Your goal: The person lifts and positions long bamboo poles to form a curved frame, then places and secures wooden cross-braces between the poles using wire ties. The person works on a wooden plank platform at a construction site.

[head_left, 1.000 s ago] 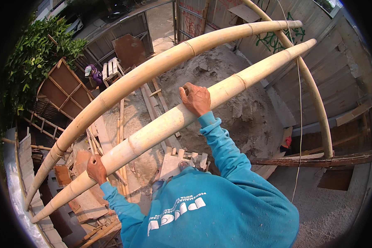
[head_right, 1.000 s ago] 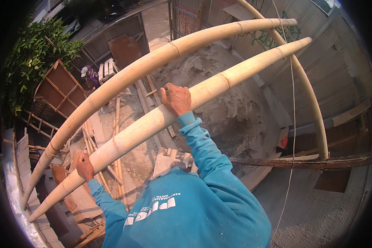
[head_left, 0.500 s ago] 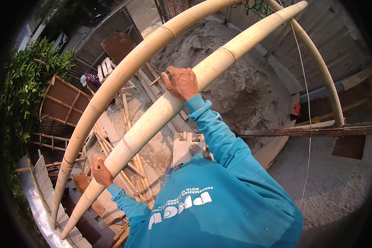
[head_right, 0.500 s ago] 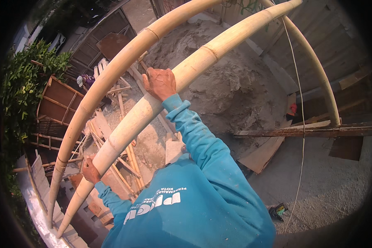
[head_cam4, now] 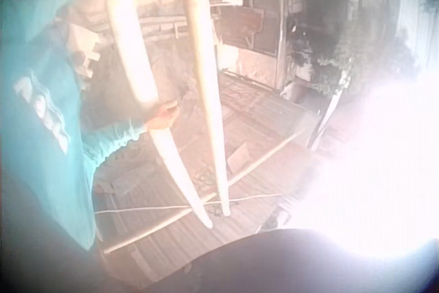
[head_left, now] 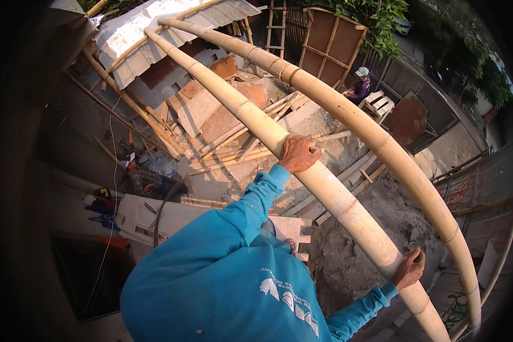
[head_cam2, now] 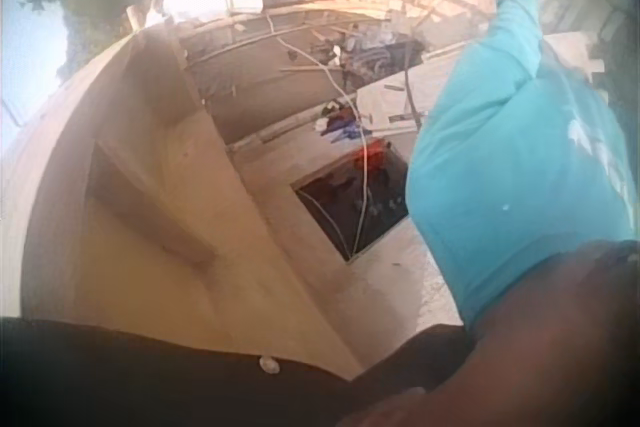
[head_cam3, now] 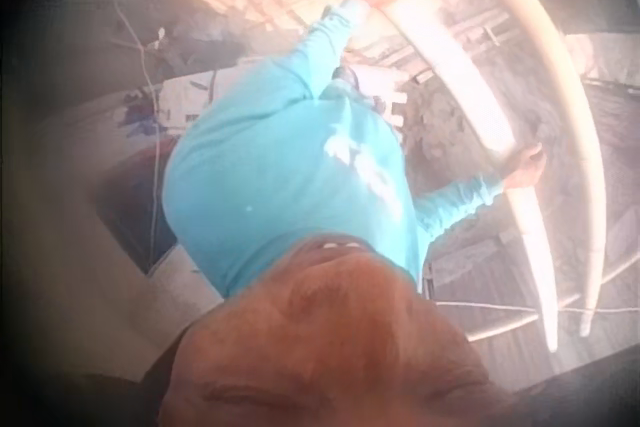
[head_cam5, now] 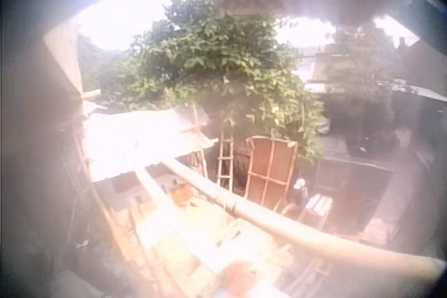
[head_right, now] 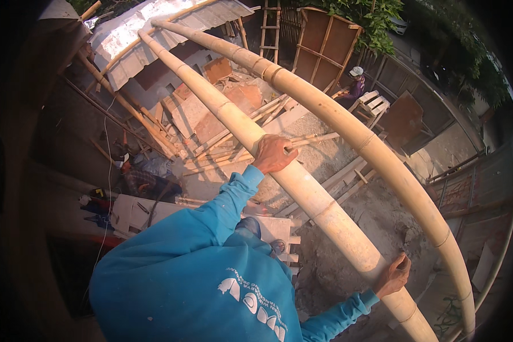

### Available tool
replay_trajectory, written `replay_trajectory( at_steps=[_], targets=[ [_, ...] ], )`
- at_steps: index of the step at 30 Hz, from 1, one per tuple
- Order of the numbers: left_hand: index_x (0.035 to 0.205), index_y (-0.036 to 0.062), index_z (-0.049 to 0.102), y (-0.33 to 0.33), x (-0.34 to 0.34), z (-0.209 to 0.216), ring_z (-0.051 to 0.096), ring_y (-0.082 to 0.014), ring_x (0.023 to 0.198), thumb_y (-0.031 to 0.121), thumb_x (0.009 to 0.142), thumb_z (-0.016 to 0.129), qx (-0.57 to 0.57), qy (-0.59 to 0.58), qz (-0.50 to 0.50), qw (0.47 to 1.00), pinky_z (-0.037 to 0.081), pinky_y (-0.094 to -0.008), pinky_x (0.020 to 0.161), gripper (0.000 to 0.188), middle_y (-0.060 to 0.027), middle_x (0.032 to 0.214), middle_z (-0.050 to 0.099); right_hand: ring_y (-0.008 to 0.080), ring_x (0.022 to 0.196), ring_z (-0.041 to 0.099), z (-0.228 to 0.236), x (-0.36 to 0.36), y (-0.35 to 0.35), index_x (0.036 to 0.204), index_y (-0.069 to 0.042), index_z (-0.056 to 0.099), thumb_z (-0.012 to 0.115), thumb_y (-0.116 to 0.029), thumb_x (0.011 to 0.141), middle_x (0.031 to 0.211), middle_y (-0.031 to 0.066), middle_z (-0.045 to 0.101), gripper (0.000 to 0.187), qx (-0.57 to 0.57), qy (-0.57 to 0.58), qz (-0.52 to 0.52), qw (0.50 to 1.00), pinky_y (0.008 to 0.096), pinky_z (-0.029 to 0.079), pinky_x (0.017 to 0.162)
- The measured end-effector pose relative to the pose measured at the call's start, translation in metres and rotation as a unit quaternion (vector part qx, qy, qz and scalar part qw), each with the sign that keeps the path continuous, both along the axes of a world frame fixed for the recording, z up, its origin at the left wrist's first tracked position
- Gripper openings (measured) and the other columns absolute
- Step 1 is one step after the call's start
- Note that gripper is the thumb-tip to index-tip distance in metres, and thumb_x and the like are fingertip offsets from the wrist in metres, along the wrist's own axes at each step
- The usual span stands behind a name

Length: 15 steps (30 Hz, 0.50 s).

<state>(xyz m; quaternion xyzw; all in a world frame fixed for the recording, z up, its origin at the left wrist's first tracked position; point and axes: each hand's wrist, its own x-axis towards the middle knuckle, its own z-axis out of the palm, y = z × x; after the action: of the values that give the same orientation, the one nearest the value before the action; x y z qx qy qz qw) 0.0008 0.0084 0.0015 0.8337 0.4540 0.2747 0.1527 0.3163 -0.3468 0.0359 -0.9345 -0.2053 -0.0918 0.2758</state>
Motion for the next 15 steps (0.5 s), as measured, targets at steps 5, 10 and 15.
replay_trajectory(
  at_steps=[5,10,15],
  targets=[
    [0.073,0.0054,0.073,-0.003,0.001,-0.002,0.065,-0.0362,0.078,0.041,0.080,0.071,-0.021,0.006,0.014,1.000,0.046,-0.0482,0.082,0.036,-0.0172,0.074,0.067,0.0297,0.084,0.070,0.008,0.000,0.004,0.100,-0.008,0.073,0.052,-0.049,0.099,0.088,0.0099,0.073,0.046,-0.016,0.021,0.023,0.999,0.0425,0.050,0.073],
    [0.074,0.0058,0.073,-0.002,0.004,-0.002,0.065,-0.0357,0.083,0.043,0.081,0.070,-0.021,-0.010,0.014,1.000,0.044,-0.0483,0.087,0.038,-0.0171,0.076,0.068,0.0300,0.084,0.071,0.004,0.007,0.002,0.100,-0.007,0.074,0.050,-0.051,0.099,0.088,0.0094,0.075,0.051,-0.030,0.008,0.024,0.999,0.0417,0.051,0.075],
    [0.075,0.0033,0.073,0.006,0.006,-0.020,0.065,-0.0361,0.084,0.045,0.080,0.070,0.013,-0.037,0.007,0.999,0.043,-0.0463,0.091,0.042,-0.0171,0.076,0.068,0.0286,0.087,0.070,0.005,0.002,0.004,0.103,-0.007,0.075,0.052,-0.049,0.098,0.091,0.0093,0.076,0.049,-0.046,0.024,0.012,0.999,0.0412,0.050,0.077]
  ],
)
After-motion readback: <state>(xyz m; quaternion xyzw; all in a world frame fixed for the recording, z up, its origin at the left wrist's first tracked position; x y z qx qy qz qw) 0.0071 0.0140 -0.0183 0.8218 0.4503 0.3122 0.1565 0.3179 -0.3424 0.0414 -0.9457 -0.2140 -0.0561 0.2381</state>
